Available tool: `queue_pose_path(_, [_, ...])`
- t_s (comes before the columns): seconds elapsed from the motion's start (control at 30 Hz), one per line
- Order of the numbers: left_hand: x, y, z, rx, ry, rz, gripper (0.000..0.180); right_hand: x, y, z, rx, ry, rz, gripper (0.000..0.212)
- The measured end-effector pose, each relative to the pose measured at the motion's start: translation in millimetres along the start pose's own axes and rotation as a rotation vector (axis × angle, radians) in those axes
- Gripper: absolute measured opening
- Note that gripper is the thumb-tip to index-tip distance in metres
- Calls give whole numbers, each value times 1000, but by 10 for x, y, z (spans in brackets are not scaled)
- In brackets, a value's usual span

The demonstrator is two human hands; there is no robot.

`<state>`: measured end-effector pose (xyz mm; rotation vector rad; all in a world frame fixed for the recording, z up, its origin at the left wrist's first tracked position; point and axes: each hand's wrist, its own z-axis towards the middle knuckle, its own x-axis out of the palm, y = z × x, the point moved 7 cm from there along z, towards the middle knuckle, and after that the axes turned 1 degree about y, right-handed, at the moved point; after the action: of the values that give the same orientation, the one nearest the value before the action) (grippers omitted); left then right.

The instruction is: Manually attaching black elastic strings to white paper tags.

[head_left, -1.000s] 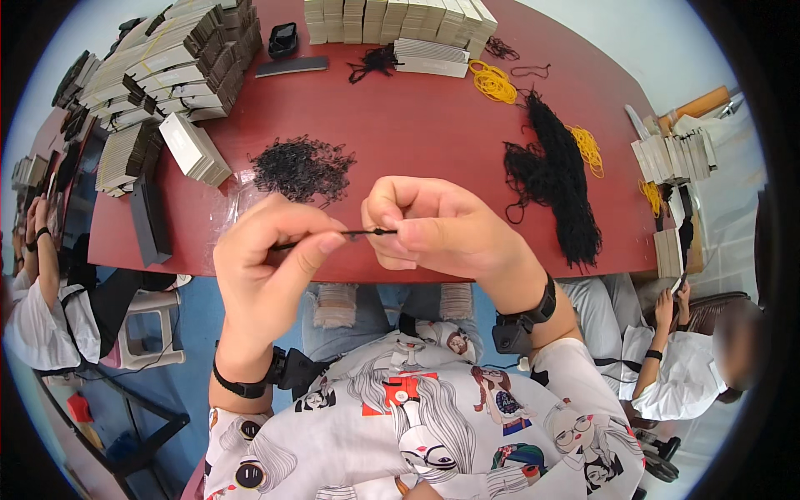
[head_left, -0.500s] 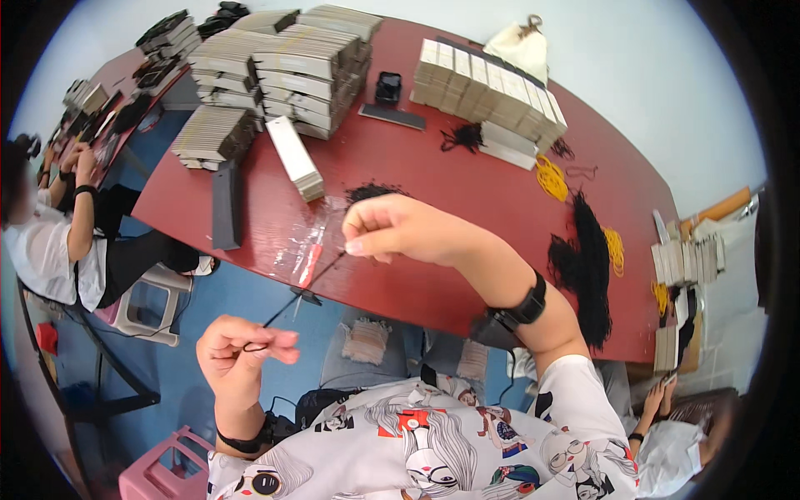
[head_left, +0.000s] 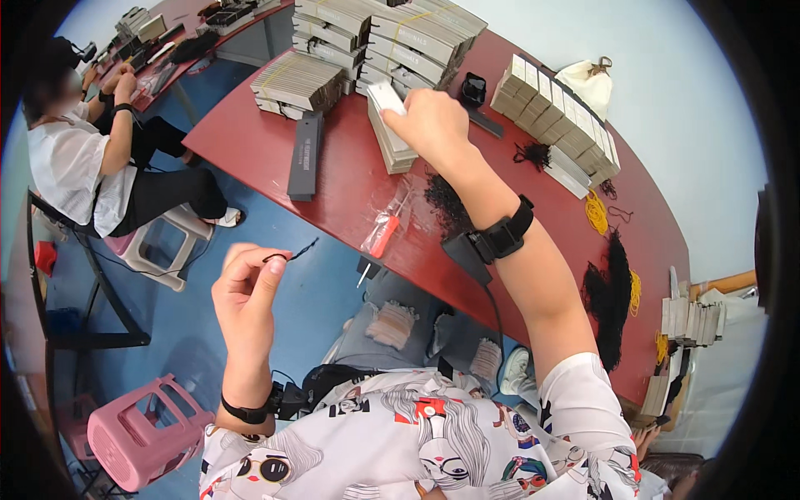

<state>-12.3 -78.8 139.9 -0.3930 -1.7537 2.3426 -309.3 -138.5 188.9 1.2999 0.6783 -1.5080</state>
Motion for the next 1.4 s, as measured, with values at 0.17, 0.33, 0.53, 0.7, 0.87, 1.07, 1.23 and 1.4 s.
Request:
queue_pose_path(0.17, [-76, 50, -77, 105, -19, -153, 9, -426, -89, -468, -71, -350, 224, 33])
queue_pose_path(0.33, [79, 424, -277, -122, 174, -370, 10, 141, 74, -1761, -158, 413, 948, 22])
queue_pose_path(0.53, [373, 655, -511, -340, 368, -509, 20, 383, 215, -2311, -212, 386, 540, 18])
queue_pose_path(0.7, [534, 777, -539, -348, 414, -521, 22, 454, 330, -2362, -315, 260, 259, 16])
queue_pose_path(0.87, [737, 904, -405, -323, 508, -436, 21, 461, 304, -2304, -242, 238, 243, 17])
queue_pose_path(1.07, [811, 1296, -129, -355, 616, -471, 20, 490, 264, -2331, -193, 264, 292, 16])
queue_pose_path(1.23, [1015, 1364, -215, -237, 423, -521, 17, 608, 253, -2364, -178, 267, 361, 19])
queue_pose_path(1.4, [1031, 1331, -307, -265, 205, -415, 11, 653, 217, -2359, -192, 174, 358, 30])
